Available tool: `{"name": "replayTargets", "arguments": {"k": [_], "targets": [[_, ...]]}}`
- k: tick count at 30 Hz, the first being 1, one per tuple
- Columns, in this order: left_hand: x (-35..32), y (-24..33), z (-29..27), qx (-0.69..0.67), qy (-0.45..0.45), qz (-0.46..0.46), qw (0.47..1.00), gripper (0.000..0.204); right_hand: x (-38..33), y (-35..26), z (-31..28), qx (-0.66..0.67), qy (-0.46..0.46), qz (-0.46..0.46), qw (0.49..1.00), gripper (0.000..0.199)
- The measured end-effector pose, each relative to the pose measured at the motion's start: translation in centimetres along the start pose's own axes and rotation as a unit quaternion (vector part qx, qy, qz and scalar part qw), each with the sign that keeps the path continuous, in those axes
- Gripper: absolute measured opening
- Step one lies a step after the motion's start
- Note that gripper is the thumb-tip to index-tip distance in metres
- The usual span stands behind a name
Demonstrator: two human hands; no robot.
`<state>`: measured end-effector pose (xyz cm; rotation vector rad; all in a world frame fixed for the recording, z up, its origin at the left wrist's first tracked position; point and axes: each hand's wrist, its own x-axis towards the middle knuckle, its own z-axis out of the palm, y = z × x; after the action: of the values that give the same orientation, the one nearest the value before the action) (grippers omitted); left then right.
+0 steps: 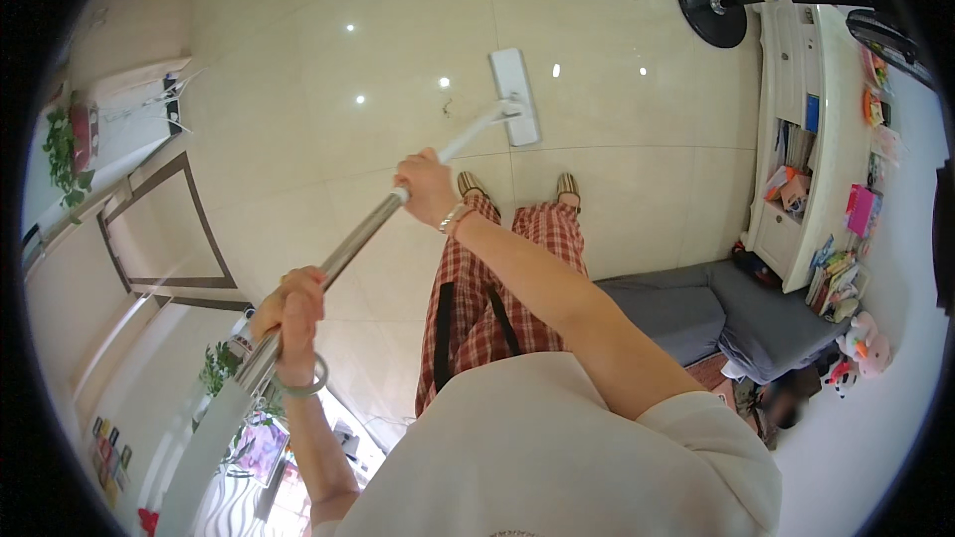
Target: The person mops the tiled floor in a living room and bathroom using a flat mop. They move the mop back and forth across the floor, navigating around furniture and into the bathroom. The person then dips the mop into a bucket of water to clean it.
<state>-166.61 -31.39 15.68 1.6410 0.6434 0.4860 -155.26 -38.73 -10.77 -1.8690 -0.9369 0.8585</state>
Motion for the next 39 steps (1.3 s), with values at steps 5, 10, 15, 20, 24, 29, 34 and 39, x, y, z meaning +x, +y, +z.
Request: {"name": "replayTargets", "arguments": {"k": [5,10,15,20,24,29,34,39], "targets": [[-0.6,1.1,-1.5,0.044,-0.009,0.037,0.998,0.035,1.3,-3.2,0.5,0.056,-0.035,-0.051,0.997,0.011],[-0.7,0.3,3.3,-0.016,-0.015,0.062,0.998,0.035,-1.2,-0.8,-4.6,-0.013,-0.061,-0.04,0.997,0.005],[0.1,-2.2,13.8,-0.117,-0.044,0.027,0.992,0.032,-7.8,8.3,-13.6,-0.064,-0.018,0.027,0.997,0.007],[-0.2,-6.9,28.3,-0.212,-0.107,-0.005,0.971,0.028,-15.8,19.8,-24.8,-0.08,0.109,0.033,0.99,0.011],[-2.5,-9.6,39.1,-0.247,-0.158,-0.025,0.956,0.03,-23.1,29.0,-31.3,-0.135,0.147,0.087,0.976,0.011],[-8.1,-12.9,43.2,-0.268,-0.166,-0.087,0.945,0.03,-28.8,31.6,-32.3,-0.132,0.16,0.17,0.964,0.012],[-11.3,-11.8,38.6,-0.231,-0.194,-0.113,0.947,0.031,-32.2,29.6,-26.9,-0.098,0.189,0.136,0.968,0.014],[-12.7,-10.7,29.0,-0.199,-0.235,-0.137,0.941,0.032,-32.5,23.2,-17.1,-0.064,0.227,0.161,0.958,0.015]]}}
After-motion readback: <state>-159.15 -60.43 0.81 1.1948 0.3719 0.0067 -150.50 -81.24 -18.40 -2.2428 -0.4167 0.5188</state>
